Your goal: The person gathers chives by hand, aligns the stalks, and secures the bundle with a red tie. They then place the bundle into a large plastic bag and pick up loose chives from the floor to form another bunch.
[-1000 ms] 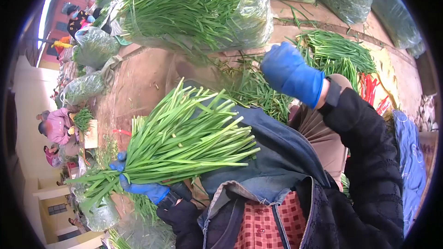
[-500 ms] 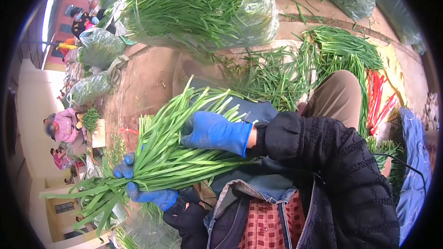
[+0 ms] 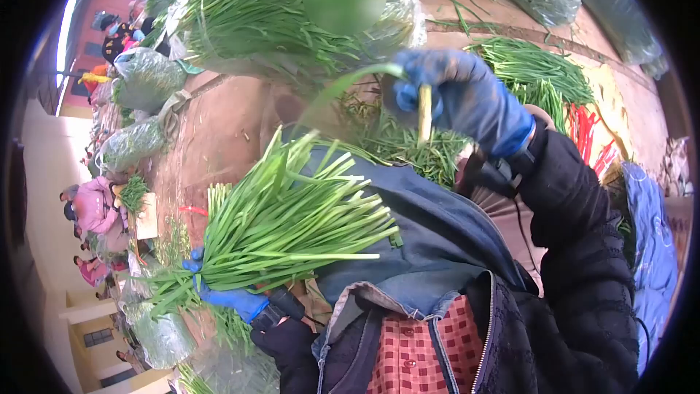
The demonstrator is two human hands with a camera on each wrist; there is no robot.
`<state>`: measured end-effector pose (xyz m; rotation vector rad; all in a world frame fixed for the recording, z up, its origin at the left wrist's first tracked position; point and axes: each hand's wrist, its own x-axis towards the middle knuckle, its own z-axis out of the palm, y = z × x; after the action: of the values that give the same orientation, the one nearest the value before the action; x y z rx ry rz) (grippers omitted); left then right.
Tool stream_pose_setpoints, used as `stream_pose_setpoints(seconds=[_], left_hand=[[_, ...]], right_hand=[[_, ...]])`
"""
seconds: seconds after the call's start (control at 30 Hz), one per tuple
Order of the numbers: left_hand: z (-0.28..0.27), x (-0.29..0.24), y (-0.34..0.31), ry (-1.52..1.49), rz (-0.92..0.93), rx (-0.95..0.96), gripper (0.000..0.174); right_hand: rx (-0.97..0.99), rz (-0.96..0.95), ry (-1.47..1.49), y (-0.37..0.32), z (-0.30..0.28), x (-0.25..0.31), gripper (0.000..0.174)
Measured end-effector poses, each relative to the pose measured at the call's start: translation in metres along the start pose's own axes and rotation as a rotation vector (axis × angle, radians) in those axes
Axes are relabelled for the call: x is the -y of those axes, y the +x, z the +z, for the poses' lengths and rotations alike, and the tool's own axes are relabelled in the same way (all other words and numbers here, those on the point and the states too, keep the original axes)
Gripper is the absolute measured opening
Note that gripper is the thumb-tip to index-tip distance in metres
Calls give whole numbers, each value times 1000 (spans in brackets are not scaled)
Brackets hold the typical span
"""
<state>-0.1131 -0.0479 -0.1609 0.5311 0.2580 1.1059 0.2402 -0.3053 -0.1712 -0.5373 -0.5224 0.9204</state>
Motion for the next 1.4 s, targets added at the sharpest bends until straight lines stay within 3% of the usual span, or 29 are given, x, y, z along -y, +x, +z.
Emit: stream_pose_setpoints(seconds=[0.03,0.07,0.1,0.17,0.27,0.33,0.37,0.43,0.5,0.57,0.63,0.7,0.73,0.8,0.9,0.93,1.07,1.17,1.23,1.3,1.33,1.4], left_hand=[[-5,-2,1,-2,-14,3,10],[-15,-3,3,-86,-63,27,10],[-24,-4,6,-170,-110,49,11],[-42,-7,8,-73,-81,28,12],[-50,-6,9,54,14,-13,19],[-32,3,1,311,83,-201,26],[-35,4,2,309,67,-204,26],[-41,-4,9,500,50,-309,32],[-36,-3,11,525,42,-348,33],[-37,-6,10,592,22,-360,34],[-25,-3,5,612,29,-389,35],[-21,-3,7,603,3,-395,32],[-18,0,9,606,-1,-383,32],[-13,8,15,813,52,-336,34],[4,8,21,703,2,-333,37],[7,6,22,617,-32,-330,38],[0,4,26,666,-17,-286,39],[9,15,23,550,-21,-343,37],[28,28,17,636,63,-436,34],[8,16,24,647,68,-381,33],[10,15,24,677,75,-333,35],[15,16,21,719,97,-341,40]], right_hand=[[-156,-16,-77,-1,0,15,26],[60,101,-101,8,-5,30,28],[-43,90,-146,6,-5,40,26],[107,33,-36,6,-28,54,23],[158,-68,-5,9,-23,83,27],[189,-217,-77,12,-31,88,29],[223,-112,-91,16,-43,89,29],[-132,32,-285,12,-60,60,35],[79,350,-984,12,-76,24,31],[235,677,-1842,8,-14,3,37],[106,390,-1038,-6,-22,-35,36],[111,362,-746,0,0,-51,37],[103,352,-744,1,13,-61,37],[155,528,-402,5,33,-78,43],[3,554,-330,8,33,-95,37],[2,527,-293,9,35,-93,30],[102,463,-304,8,35,-85,31],[-3,427,-254,8,51,-70,34],[-64,444,-287,12,43,-77,37],[-126,620,-193,11,43,-70,37],[-49,473,-156,16,40,-82,38],[25,437,-131,10,27,-86,37]])
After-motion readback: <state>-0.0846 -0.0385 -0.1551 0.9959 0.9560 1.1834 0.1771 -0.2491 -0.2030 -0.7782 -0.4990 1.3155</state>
